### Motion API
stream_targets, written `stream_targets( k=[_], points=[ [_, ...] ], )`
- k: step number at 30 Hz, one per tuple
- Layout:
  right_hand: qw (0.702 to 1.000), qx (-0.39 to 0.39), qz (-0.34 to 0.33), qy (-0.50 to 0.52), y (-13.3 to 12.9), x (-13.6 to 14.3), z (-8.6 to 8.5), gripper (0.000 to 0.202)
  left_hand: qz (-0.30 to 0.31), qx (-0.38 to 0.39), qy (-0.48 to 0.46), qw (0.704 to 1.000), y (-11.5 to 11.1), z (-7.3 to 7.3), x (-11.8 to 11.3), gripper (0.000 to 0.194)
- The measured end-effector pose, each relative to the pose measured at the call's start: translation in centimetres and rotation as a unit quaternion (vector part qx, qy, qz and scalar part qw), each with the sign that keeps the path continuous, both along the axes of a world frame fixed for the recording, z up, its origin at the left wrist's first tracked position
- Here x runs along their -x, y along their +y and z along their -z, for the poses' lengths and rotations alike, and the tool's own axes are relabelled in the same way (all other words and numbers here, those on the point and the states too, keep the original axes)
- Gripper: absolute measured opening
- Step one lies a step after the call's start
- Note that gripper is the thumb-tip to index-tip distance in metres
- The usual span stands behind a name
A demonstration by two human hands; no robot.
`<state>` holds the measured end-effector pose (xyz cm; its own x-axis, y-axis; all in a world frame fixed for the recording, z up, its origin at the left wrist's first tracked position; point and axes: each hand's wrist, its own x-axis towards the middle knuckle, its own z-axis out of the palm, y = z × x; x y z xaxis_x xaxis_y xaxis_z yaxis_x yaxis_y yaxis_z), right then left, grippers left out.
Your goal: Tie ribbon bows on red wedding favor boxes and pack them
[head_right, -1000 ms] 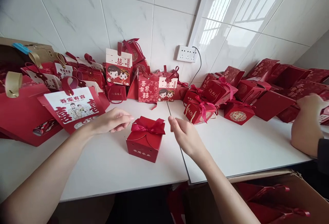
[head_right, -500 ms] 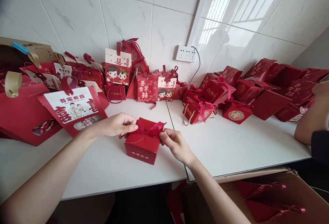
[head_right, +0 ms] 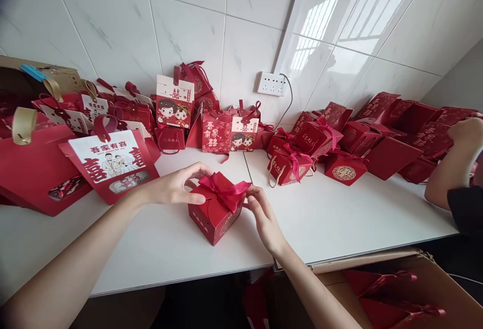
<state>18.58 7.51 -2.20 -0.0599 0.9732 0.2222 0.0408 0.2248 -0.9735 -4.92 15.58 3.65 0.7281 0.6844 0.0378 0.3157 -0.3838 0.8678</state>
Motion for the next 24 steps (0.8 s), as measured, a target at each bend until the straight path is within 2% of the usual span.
stream_targets(
  k=[2,3,6,7,8,10,12,14,15,18,21,24],
  points=[
    [0.999,0.005,-0.034,-0.027,-1.0,0.1,-0.2,0.028,-0.038,-0.036,0.004,0.999,0.3,0.3,-0.1,0.048],
    [0.998,-0.001,-0.041,-0.057,-1.7,0.2,-0.4,0.028,-0.09,-0.081,-0.002,0.993,0.4,0.4,-0.2,0.047],
    [0.976,-0.029,-0.114,-0.184,-4.1,0.6,-0.9,0.024,-0.283,-0.231,-0.043,0.93,0.9,0.5,-0.3,0.034],
    [0.962,-0.031,-0.155,-0.224,-4.8,0.8,-1.1,0.023,-0.315,-0.238,-0.058,0.917,1.0,0.4,-0.3,0.028],
    [0.948,-0.026,-0.188,-0.256,-5.2,0.9,-1.3,0.026,-0.32,-0.219,-0.071,0.919,1.0,0.3,-0.3,0.025],
    [0.939,-0.004,-0.193,-0.285,-5.5,1.2,-1.6,0.037,-0.273,-0.141,-0.073,0.949,1.0,0.0,-0.2,0.026],
    [0.952,0.028,-0.13,-0.277,-5.2,1.5,-1.9,0.044,-0.219,-0.089,-0.047,0.971,0.8,-0.2,-0.1,0.026],
    [0.966,0.054,-0.082,-0.24,-4.4,1.9,-2.3,0.044,-0.192,-0.087,-0.019,0.977,0.7,-0.4,-0.1,0.025],
    [0.97,0.063,-0.079,-0.221,-4.0,2.3,-2.4,0.044,-0.187,-0.094,-0.014,0.978,0.6,-0.5,-0.1,0.025],
    [0.972,0.087,-0.115,-0.183,-3.0,3.6,-2.5,0.047,-0.165,-0.125,-0.007,0.978,0.4,-0.6,-0.1,0.026],
    [0.962,0.15,-0.161,-0.158,-2.3,5.0,-2.2,0.051,-0.124,-0.149,0.027,0.981,0.2,-0.5,-0.2,0.032],
    [0.96,0.194,-0.171,-0.105,-1.8,6.2,-1.8,0.053,-0.113,-0.156,0.048,0.98,0.2,-0.2,-0.3,0.032]
  ],
)
